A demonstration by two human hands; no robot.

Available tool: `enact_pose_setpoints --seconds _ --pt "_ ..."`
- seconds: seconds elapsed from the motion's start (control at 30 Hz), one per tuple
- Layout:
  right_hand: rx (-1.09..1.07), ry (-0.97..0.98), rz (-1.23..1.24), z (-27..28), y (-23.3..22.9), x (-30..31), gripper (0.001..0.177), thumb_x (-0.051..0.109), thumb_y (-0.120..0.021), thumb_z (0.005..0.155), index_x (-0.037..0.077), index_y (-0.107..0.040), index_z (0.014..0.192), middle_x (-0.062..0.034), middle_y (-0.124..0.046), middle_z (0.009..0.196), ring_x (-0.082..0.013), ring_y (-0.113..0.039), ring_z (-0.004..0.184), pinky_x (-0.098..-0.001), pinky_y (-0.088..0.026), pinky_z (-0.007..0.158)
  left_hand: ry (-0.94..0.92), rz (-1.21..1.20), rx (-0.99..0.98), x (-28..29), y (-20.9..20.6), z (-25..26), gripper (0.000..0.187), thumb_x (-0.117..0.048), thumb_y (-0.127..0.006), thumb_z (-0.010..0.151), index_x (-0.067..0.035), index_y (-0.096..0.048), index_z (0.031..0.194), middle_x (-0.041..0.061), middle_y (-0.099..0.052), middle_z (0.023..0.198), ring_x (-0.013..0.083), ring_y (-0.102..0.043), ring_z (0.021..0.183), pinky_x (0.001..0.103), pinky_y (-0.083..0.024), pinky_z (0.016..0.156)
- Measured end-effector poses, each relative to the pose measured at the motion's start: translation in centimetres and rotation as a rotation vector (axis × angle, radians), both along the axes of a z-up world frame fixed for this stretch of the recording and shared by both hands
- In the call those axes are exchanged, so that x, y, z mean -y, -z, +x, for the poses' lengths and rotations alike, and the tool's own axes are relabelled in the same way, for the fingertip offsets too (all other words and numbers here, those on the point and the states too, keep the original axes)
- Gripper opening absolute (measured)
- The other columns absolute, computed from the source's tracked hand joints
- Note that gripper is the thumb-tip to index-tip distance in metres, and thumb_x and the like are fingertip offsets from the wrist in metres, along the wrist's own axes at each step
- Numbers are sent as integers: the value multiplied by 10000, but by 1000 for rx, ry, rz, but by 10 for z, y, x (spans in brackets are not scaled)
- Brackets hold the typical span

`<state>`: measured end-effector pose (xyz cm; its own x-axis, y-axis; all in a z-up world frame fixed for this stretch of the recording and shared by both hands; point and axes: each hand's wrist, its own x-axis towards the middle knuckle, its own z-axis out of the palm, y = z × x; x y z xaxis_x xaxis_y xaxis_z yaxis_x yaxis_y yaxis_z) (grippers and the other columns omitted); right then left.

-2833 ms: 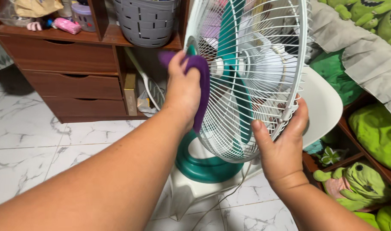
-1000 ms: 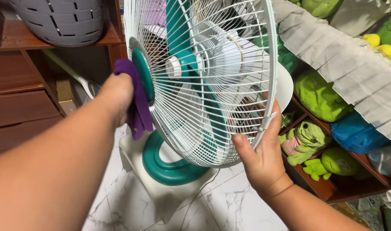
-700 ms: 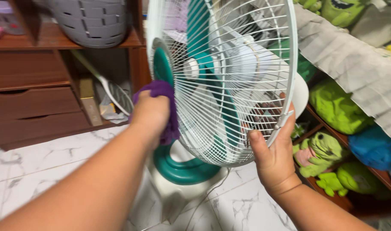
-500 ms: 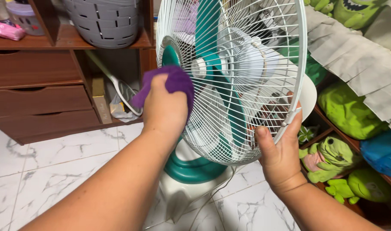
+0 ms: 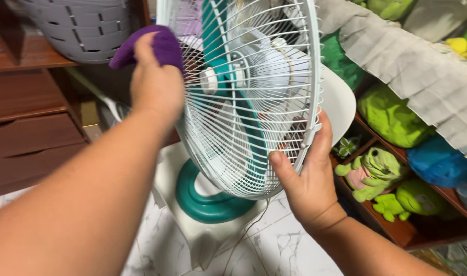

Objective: The person reassembles a standing electric fan by securing the blade hub, attaching the front wire cage, and wiping the exterior with a purple cloth. The person uses both hands to align and fasten the components, then cleans the fan's surface.

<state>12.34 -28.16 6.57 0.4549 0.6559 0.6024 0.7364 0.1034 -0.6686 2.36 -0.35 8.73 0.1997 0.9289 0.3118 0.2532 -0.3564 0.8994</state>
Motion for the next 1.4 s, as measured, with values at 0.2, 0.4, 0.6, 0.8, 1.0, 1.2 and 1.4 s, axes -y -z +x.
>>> enact_pose_setpoints --seconds 0.2,0.4,0.6,0.8,1.0,1.2,1.4 --pt "-52 -64 0 -10 1 7 1000 441 -656 958 -10 -72 1633 -201 -453 1557 -294 -496 1423 -407 -379 1192 225 -573 209 -12 5 -15 471 -537 -380 1043 -282 -481 1426 85 -697 1061 242 -688 844 487 -599 714" --pt "-24 -36 0 -11 0 8 1017 483 -632 965 -9 -63 1649 -212 -392 1604 -305 -435 1473 -416 -337 1227 169 -747 136 -2 28 -24 472 -372 -416 976 -368 -378 1446 57 -673 1026 225 -662 725 499 -521 555" --pt "-22 -1 -12 -4 1 10 1017 552 -598 962 -5 -84 1640 -218 -383 1607 -309 -438 1470 -416 -341 1222 163 -668 152 27 56 -31 520 -94 -489 900 -229 -486 1401 136 -668 1019 256 -645 691 460 -494 507" --pt "5 45 -26 3 1 8 1032 601 -569 948 -5 -100 1639 -222 -365 1628 -322 -425 1494 -416 -334 1216 182 -548 282 64 41 -38 362 -147 -559 942 -142 -583 1303 97 -697 1009 169 -639 743 318 -520 567" --pt "-13 49 -31 10 3 7 1029 580 -585 933 10 -98 1638 -221 -388 1610 -317 -450 1462 -407 -351 1193 226 -561 332 93 12 -46 383 -144 -558 905 -175 -565 1287 96 -675 1065 200 -645 818 334 -532 601" --pt "-7 11 -19 18 10 2 1004 520 -605 946 6 -87 1635 -226 -415 1590 -317 -461 1445 -406 -350 1193 149 45 156 129 -11 -33 573 -52 -721 744 -173 -583 1286 147 -584 1222 294 -650 1059 383 -541 920" --pt "139 28 -30 25 4 6 946 434 -609 991 1 -93 1656 -259 -372 1637 -346 -417 1508 -409 -323 1224 279 191 70 186 -4 -27 605 -116 -850 700 -205 -596 1243 161 -513 1208 385 -576 1146 439 -480 1004"
